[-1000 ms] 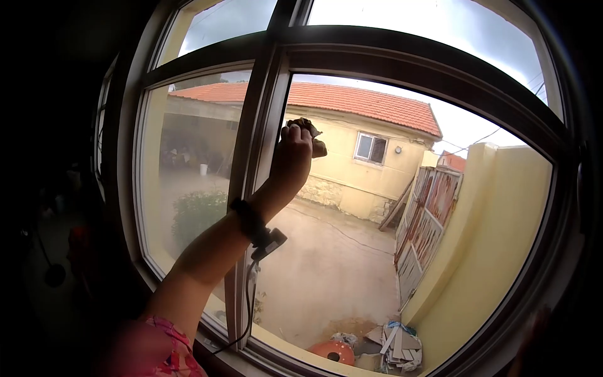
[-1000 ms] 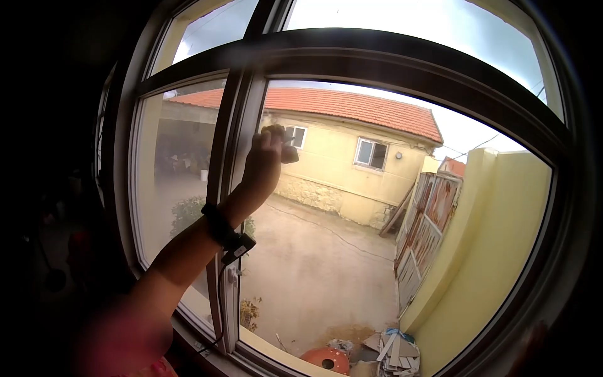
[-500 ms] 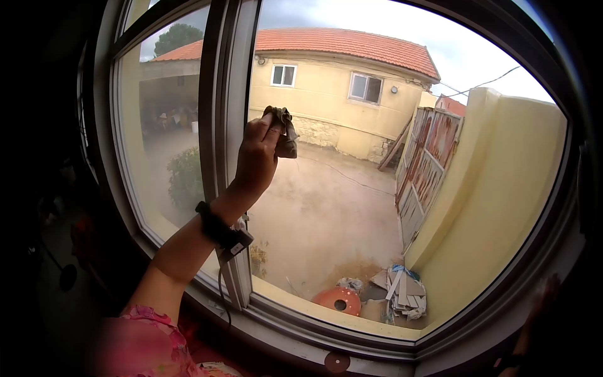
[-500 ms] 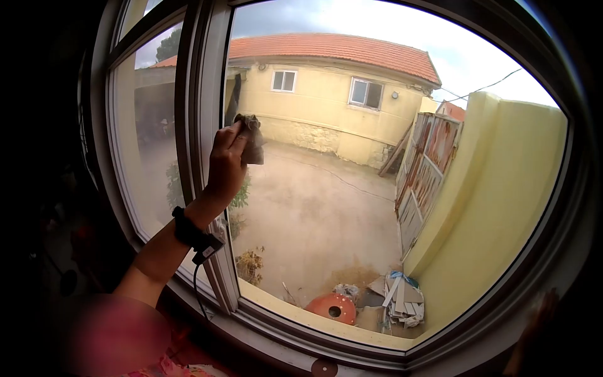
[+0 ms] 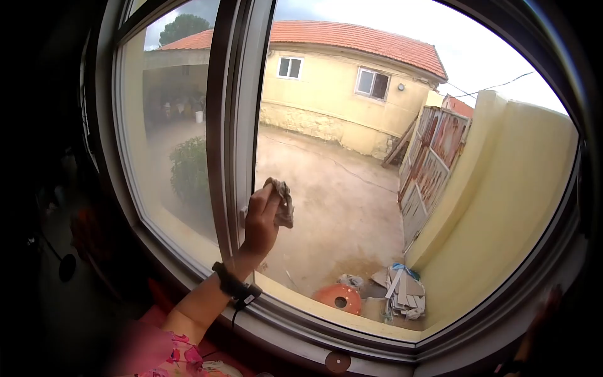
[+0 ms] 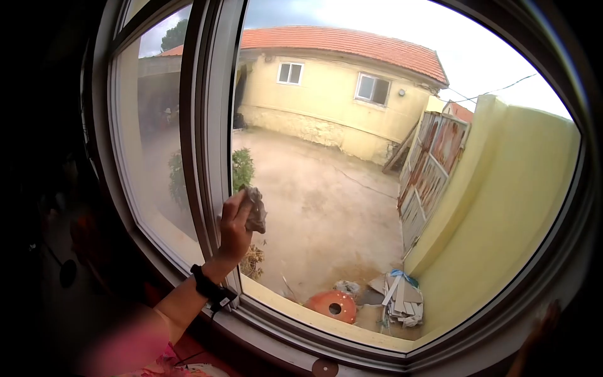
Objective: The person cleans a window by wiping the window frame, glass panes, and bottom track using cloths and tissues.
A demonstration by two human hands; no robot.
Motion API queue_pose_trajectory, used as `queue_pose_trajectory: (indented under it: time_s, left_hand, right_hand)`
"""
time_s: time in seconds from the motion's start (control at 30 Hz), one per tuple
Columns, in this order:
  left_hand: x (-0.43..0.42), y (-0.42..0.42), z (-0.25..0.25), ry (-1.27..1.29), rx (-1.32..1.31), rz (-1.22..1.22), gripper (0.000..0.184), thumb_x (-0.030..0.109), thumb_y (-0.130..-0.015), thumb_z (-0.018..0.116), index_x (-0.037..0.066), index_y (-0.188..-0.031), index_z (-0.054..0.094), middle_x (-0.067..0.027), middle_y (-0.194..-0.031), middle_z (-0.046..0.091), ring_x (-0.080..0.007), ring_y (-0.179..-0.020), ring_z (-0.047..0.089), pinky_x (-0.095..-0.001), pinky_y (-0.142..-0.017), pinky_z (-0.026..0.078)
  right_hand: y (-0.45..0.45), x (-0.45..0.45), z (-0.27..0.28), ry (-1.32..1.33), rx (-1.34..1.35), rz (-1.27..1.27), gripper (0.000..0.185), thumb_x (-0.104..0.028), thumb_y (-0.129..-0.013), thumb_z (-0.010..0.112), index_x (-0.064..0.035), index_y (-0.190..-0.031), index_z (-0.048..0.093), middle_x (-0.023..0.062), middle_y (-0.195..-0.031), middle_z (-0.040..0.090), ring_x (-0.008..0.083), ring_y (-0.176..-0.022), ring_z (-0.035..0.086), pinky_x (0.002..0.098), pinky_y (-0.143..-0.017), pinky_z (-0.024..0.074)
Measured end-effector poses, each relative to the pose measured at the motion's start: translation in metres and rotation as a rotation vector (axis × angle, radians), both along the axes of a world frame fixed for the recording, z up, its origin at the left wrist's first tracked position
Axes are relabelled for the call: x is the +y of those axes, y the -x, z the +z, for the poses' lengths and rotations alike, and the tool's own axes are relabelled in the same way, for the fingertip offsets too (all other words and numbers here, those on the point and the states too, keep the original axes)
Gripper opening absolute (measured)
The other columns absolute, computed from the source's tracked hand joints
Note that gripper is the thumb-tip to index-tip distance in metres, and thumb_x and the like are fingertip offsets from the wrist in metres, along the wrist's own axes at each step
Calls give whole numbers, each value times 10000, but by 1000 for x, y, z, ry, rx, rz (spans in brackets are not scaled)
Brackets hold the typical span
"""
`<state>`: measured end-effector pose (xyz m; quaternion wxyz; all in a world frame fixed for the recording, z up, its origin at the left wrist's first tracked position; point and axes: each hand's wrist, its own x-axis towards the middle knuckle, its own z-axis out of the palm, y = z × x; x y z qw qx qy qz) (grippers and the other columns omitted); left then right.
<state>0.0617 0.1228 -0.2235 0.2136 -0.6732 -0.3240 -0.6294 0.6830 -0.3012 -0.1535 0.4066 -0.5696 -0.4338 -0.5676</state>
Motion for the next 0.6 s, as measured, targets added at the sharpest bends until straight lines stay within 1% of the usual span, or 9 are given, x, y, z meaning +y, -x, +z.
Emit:
queue_pose_trajectory:
  time_s: [0.07, 0.13, 0.2, 0.27, 0.37, 0.43, 0.47, 0.53, 0.6]
  left_hand:
    - [13, -8, 74, -106, -42, 99, 454, -125, -684, 616, 10, -1118, 622, -117, -1199, 545, -306, -1050, 535, -364, -892, 466]
    - [17, -17, 130, -190, -72, 99, 461, -128, -682, 606, 21, -1118, 617, -113, -1192, 554, -305, -1058, 526, -359, -906, 459]
    - [16, -23, 141, -235, -50, 87, 437, -110, -684, 620, 16, -1102, 617, -112, -1174, 556, -307, -1059, 522, -366, -911, 460]
    - [9, -22, 104, -191, 90, 4, 391, -93, -694, 623, 13, -1070, 621, -107, -1154, 560, -313, -1049, 523, -375, -914, 462]
    - [0, -15, -23, -122, 387, -184, 249, -11, -728, 633, 28, -973, 656, -96, -1155, 531, -279, -1088, 511, -361, -915, 487]
    - [-6, -4, -104, -53, 488, -251, 232, 36, -759, 652, 14, -989, 635, -77, -1143, 531, -247, -1082, 524, -339, -897, 517]
    - [-10, 2, -125, -16, 530, -277, 229, 39, -761, 655, 15, -988, 634, -69, -1134, 530, -239, -1078, 527, -330, -900, 519]
    - [-11, 10, -115, -4, 578, -334, 220, 30, -759, 664, 11, -975, 634, -59, -1113, 532, -225, -1073, 531, -320, -902, 523]
    - [-6, 6, -60, -33, 404, -228, 331, -16, -705, 675, 16, -1032, 631, -82, -1147, 527, -262, -1075, 521, -341, -904, 499]
  right_hand:
    - [-16, -5, -7, 2, 26, 12, 379, -338, -896, 585, -96, -1185, 554, 147, -1178, 579, 341, -1049, 573, 465, -893, 473]
    - [-33, -24, -8, 0, 54, 20, 392, -315, -897, 598, -108, -1224, 539, 145, -1210, 569, 326, -1085, 558, 454, -933, 456]
    - [-45, -37, -5, 324, -324, -653, 357, -126, -931, 430, -8, -1262, 493, 165, -1334, 482, 336, -1249, 447, 426, -1045, 375]
    - [-39, -37, -7, 326, -317, -649, 352, -128, -935, 421, -6, -1258, 495, 164, -1331, 484, 335, -1249, 446, 429, -1045, 375]
    - [-38, -36, -7, 319, -317, -668, 346, -128, -943, 403, -5, -1252, 498, 163, -1327, 485, 332, -1253, 442, 434, -1047, 373]
    - [-36, -33, -6, 319, -325, -689, 344, -128, -946, 395, -7, -1250, 500, 164, -1327, 483, 331, -1256, 438, 436, -1049, 370]
    - [-37, -33, -5, 323, -320, -677, 338, -123, -954, 380, -9, -1249, 500, 165, -1328, 482, 332, -1252, 441, 436, -1048, 371]
    - [-37, -32, -3, 329, -320, -664, 334, -118, -962, 366, -11, -1248, 500, 167, -1329, 482, 334, -1248, 445, 437, -1047, 372]
    - [-35, -32, -1, 304, -318, -655, 319, -97, -976, 336, -11, -1231, 505, 167, -1319, 493, 344, -1230, 462, 435, -1035, 388]
